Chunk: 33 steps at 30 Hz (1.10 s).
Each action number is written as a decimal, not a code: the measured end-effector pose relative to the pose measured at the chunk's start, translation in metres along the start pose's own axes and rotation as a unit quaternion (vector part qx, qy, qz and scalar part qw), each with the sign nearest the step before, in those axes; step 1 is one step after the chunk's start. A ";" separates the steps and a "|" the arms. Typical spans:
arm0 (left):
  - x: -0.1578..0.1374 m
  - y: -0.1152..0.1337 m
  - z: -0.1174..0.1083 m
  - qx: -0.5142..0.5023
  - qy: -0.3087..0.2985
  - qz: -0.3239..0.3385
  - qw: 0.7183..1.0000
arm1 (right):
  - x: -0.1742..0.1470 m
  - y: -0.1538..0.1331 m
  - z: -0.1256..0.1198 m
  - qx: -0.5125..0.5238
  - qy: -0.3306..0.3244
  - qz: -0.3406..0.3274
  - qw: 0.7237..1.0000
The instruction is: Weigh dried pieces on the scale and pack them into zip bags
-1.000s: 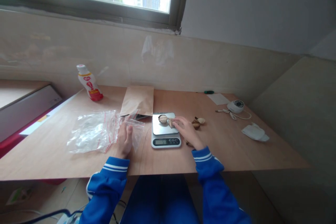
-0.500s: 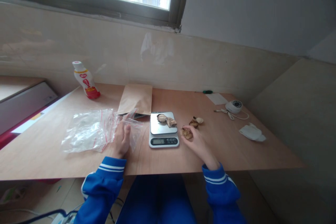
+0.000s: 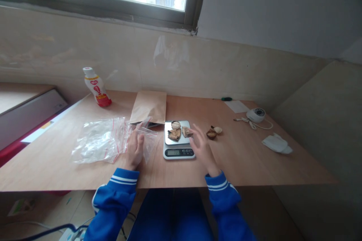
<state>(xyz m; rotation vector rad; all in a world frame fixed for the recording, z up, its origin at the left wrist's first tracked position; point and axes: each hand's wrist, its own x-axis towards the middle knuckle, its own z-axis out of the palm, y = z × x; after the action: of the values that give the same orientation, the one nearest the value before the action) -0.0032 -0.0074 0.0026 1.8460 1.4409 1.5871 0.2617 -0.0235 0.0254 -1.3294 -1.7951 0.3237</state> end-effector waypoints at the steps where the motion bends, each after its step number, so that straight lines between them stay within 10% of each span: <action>1: 0.000 0.001 0.000 0.002 -0.002 0.002 1.000 | -0.008 0.009 -0.004 -0.004 0.026 0.021 0.999; 8: 0.001 0.002 0.000 -0.011 0.011 -0.009 1.000 | -0.047 0.058 -0.011 0.014 0.100 0.099 0.990; 22: 0.000 0.004 0.001 -0.036 0.052 -0.004 0.998 | -0.045 0.048 -0.011 -0.018 0.088 0.071 0.993; 27: -0.005 0.002 0.000 0.012 -0.009 0.101 0.995 | -0.031 -0.016 -0.012 0.056 0.093 0.064 0.992; 33: -0.007 0.006 -0.004 0.072 -0.109 0.263 0.956 | -0.002 -0.103 0.029 0.259 -0.142 0.145 0.944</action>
<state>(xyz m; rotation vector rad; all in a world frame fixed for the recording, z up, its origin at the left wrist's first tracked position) -0.0028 -0.0171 0.0043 2.5579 1.0421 1.4467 0.1724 -0.0583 0.0727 -1.1977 -1.5748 1.1165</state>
